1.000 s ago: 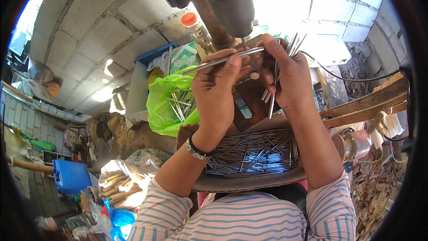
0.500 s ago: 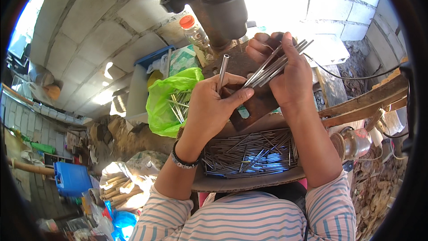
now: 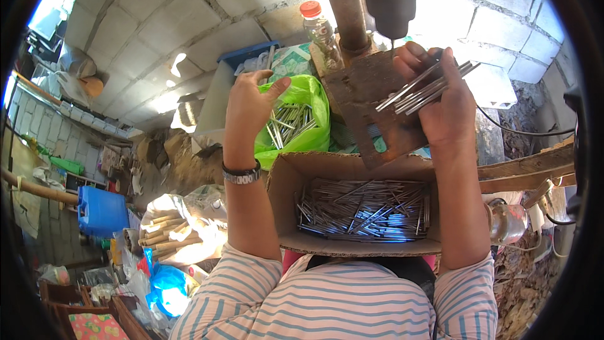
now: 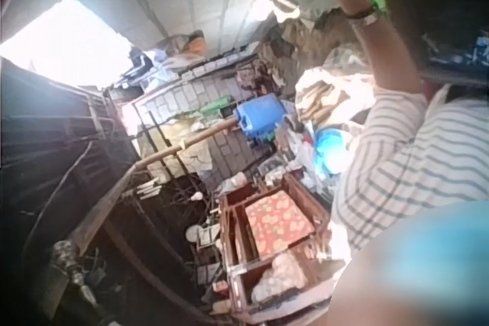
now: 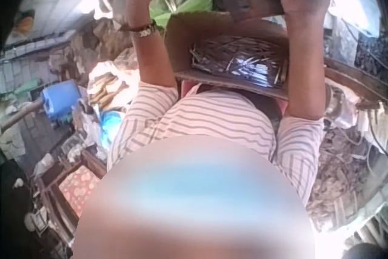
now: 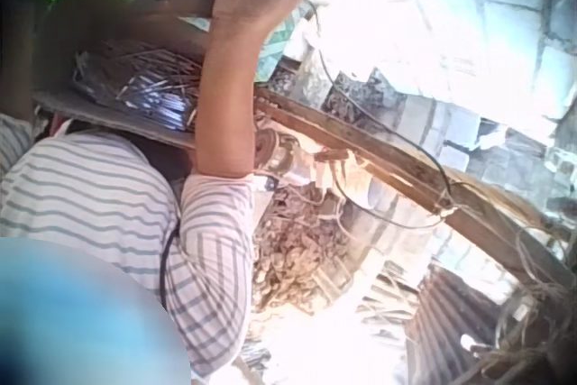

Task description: The person holds a bundle of metal rods and repeatedly rubs the ends against a rotating deburring tool to smooth them. Finished rods are placed into a green plastic bag while unfinished rods remain in a cardboard box.

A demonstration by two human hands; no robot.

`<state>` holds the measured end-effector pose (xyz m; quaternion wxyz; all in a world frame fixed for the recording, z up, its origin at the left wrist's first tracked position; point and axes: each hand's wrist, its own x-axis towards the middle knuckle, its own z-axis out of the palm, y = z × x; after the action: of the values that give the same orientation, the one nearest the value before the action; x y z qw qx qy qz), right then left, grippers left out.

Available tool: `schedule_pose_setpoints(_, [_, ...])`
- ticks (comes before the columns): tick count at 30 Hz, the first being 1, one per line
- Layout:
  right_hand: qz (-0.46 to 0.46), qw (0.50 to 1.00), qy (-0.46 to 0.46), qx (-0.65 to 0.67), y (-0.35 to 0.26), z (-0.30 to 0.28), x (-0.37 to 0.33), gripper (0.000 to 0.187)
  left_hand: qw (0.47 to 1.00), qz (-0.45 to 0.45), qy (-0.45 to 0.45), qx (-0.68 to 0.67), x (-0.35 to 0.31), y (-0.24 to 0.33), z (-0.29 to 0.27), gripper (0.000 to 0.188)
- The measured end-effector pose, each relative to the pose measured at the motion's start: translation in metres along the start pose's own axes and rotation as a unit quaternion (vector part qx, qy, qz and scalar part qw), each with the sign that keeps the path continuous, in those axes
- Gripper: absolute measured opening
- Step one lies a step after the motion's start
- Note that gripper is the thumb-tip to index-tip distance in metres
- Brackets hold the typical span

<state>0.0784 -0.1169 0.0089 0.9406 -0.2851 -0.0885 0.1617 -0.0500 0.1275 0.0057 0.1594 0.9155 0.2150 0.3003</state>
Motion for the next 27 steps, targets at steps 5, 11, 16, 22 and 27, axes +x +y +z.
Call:
schedule_pose_setpoints(5, [-0.001,1.0,-0.019,0.003,-0.001,0.001,-0.002,0.026,0.938,0.005,-0.104,-0.332,-0.015,0.065,0.016,0.025])
schedule_pose_setpoints(11, [-0.003,1.0,-0.002,0.006,-0.001,0.005,-0.004,0.025,0.922,0.046,-0.173,-0.343,-0.031,0.11,0.014,0.013])
schedule_pose_setpoints(16, [0.027,0.996,0.016,-0.078,-0.004,0.003,-0.007,0.028,0.901,-0.046,-0.126,-0.412,-0.027,0.108,0.021,0.013])
schedule_pose_setpoints(22, [0.023,0.98,-0.043,-0.191,-0.003,-0.002,-0.006,0.021,0.855,-0.037,-0.078,-0.511,-0.027,0.113,0.04,0.017])
schedule_pose_setpoints(27, [0.027,0.988,-0.051,-0.145,-0.004,0.003,-0.009,0.021,0.734,-0.056,-0.085,-0.672,-0.027,0.118,0.05,0.025])
